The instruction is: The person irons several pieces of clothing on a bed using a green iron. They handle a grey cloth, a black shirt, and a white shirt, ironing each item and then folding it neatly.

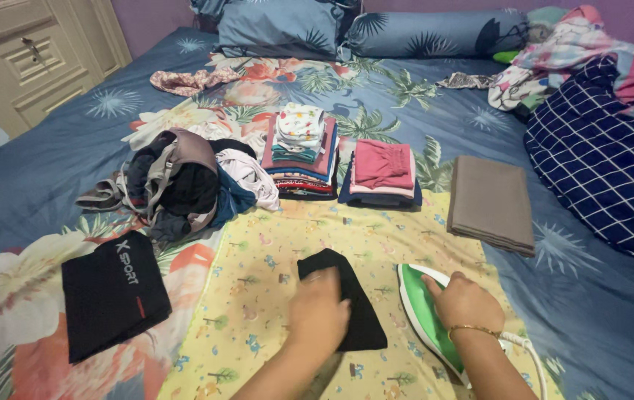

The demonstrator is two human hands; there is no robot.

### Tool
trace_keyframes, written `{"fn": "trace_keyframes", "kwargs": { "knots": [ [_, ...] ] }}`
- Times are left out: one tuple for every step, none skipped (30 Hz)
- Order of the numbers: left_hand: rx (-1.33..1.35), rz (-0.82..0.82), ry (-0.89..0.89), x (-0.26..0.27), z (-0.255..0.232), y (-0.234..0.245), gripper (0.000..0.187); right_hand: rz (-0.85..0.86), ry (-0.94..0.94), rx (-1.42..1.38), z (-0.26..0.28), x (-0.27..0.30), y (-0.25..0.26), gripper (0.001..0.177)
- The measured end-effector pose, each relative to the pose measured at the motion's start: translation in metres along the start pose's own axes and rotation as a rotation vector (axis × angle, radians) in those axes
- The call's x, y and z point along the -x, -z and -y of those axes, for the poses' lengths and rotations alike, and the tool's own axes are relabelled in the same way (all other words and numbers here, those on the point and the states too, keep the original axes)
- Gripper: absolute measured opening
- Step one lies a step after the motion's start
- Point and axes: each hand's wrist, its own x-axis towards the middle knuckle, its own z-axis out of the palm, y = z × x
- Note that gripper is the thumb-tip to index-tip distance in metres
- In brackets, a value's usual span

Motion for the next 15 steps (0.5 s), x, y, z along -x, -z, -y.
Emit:
{"fn": "trace_keyframes", "kwargs": {
  "knots": [
    [0.055, -0.115, 0.091, 0.010, 0.012, -0.005, 0.068, 0.005, 0.000, 0.003, 0.000, -0.001, 0.001, 0.069],
    [0.107, -0.230, 0.185, 0.021, 0.027, -0.008, 0.075, 0.012, -0.001, -0.023, 0.001, 0.002, 0.003, 0.069],
    [0.272, -0.021, 0.354, 0.030, 0.040, -0.011, 0.060, 0.020, -0.003, -0.049, 0.002, 0.005, 0.006, 0.069],
    [0.436, 0.189, 0.515, 0.034, 0.051, -0.012, 0.055, 0.023, 0.000, -0.075, 0.008, 0.003, 0.014, 0.069],
    [0.597, 0.407, 0.666, 0.036, 0.058, -0.013, 0.063, 0.030, 0.068, -0.074, 0.015, 0.001, 0.024, 0.070],
    [0.712, 0.430, 0.729, 0.040, 0.061, -0.017, 0.056, 0.041, 0.130, -0.075, 0.019, 0.002, 0.032, 0.071],
    [0.825, 0.453, 0.793, 0.045, 0.059, -0.022, 0.051, 0.052, 0.192, -0.076, 0.025, 0.004, 0.041, 0.073],
    [0.934, 0.476, 0.854, 0.044, 0.058, -0.025, 0.046, 0.034, 0.246, -0.074, 0.035, 0.005, 0.049, 0.072],
    [0.946, 0.487, 0.828, 0.043, 0.056, -0.028, 0.043, 0.016, 0.299, -0.071, 0.050, 0.008, 0.053, 0.071],
    [0.962, 0.498, 0.808, 0.047, 0.053, -0.033, 0.041, 0.002, 0.356, -0.063, 0.067, 0.015, 0.051, 0.070],
    [0.978, 0.509, 0.789, 0.053, 0.051, -0.038, 0.038, -0.001, 0.431, -0.084, 0.085, 0.023, 0.046, 0.068],
    [0.954, 0.499, 0.788, 0.054, 0.052, -0.040, 0.035, -0.009, 0.504, -0.108, 0.103, 0.027, 0.040, 0.066],
    [0.930, 0.489, 0.788, 0.055, 0.053, -0.043, 0.032, -0.032, 0.597, -0.066, 0.125, 0.036, 0.028, 0.065],
    [0.906, 0.484, 0.786, 0.058, 0.055, -0.046, 0.029, -0.053, 0.685, -0.022, 0.144, 0.042, 0.016, 0.064],
    [0.896, 0.498, 0.774, 0.061, 0.058, -0.048, 0.028, -0.054, 0.623, -0.104, 0.158, 0.041, 0.008, 0.062]
  ]
}}
